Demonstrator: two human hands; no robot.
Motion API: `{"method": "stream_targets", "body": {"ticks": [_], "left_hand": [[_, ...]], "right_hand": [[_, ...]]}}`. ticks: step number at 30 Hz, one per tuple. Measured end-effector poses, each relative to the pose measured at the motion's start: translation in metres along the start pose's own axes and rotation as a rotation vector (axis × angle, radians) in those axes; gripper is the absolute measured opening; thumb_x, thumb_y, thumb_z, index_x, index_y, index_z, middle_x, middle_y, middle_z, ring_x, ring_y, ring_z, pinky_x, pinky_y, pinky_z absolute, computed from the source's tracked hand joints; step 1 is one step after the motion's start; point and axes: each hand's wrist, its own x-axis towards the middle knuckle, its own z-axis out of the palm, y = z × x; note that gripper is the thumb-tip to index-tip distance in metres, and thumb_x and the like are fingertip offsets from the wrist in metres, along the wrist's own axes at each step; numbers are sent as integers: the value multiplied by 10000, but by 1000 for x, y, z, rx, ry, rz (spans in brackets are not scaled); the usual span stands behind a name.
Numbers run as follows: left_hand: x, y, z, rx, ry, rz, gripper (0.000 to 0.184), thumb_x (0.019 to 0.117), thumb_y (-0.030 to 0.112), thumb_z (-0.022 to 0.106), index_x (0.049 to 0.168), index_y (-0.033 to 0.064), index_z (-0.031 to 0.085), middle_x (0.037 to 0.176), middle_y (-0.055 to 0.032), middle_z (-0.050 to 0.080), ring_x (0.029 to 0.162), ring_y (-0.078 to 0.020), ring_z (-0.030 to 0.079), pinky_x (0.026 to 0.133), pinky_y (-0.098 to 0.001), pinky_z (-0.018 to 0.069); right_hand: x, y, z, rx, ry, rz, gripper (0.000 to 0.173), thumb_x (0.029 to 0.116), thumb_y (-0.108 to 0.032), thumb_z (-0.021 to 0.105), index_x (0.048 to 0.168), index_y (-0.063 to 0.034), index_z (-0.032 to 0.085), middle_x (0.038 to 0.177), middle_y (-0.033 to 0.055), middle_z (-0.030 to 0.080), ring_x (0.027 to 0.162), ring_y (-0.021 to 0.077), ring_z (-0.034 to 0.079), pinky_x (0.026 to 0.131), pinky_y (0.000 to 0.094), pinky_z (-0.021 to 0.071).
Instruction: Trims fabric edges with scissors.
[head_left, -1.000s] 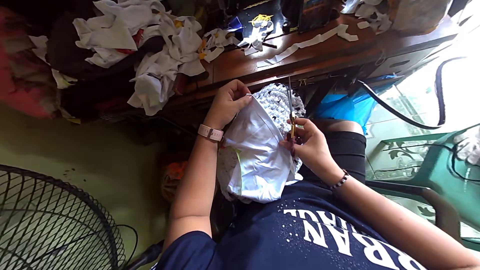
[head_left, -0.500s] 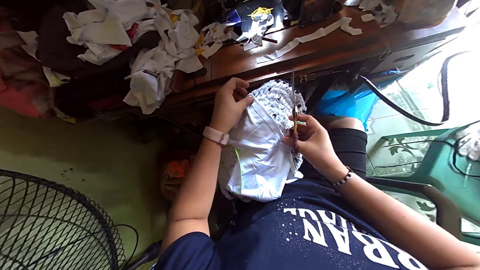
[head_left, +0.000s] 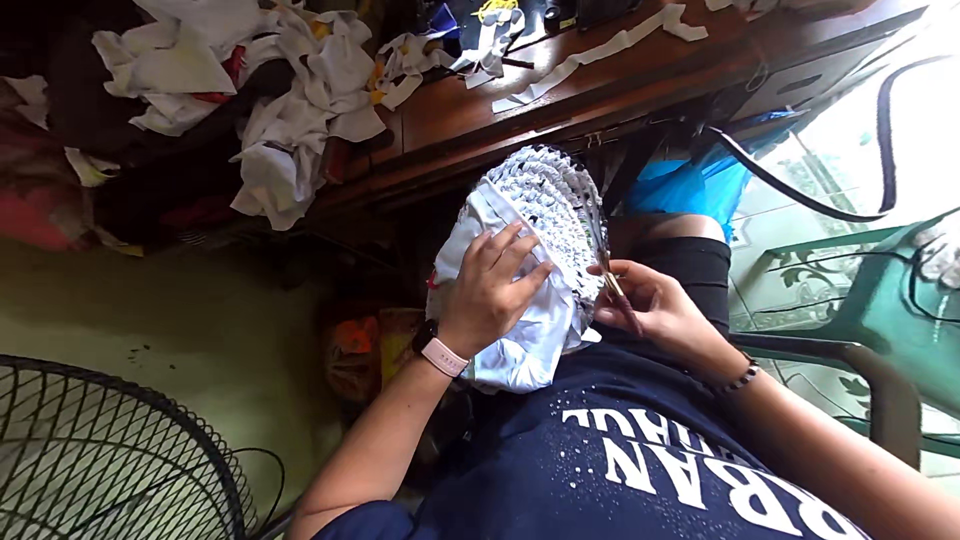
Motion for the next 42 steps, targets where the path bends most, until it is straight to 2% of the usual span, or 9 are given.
{"method": "stream_targets", "body": {"ticks": [2,5,8,15,37,42], "left_hand": [[-3,-2,2,-18,10,1,270,968,171,634,1197,200,774,1433,-141,604,1446,-388,435,1208,-608,295],[-5,-2,4,-37,26,-1,287,957,143,632,1201,195,772,1436,-154,600,1451,-404,426,1211,-634,276],[-6,-2,5,-46,33,2,283,956,139,636,1199,189,772,1439,-160,597,1456,-413,416,1213,-644,265],[-7,-2,7,-40,25,-5,311,965,127,625,1240,196,754,1457,-160,581,1472,-411,393,1220,-647,245],[-9,-3,10,-59,54,-11,296,969,132,619,1217,202,767,1461,-152,584,1480,-399,389,1225,-653,239],[-9,-3,10,-66,57,-12,292,974,132,614,1214,199,767,1457,-154,586,1479,-399,392,1227,-646,240]], "right_hand": [[-9,4,-16,5,-133,28,674,844,-550,778,1327,-103,635,857,-19,720,730,79,688,682,251,598],[-22,12,-39,73,-301,79,706,823,-652,747,1280,-120,666,820,-76,692,672,29,645,615,200,562],[-30,22,-55,141,-398,145,668,813,-649,759,1242,-142,690,768,-95,674,609,20,620,558,183,536],[-32,30,-64,176,-477,185,620,824,-627,762,1216,-149,705,736,-102,669,586,7,606,541,166,517],[-32,29,-65,201,-492,227,635,788,-641,787,1201,-164,713,716,-93,660,563,15,600,517,170,510],[-32,30,-66,205,-498,215,632,806,-639,773,1208,-155,709,721,-81,662,566,28,609,514,180,521]]}}
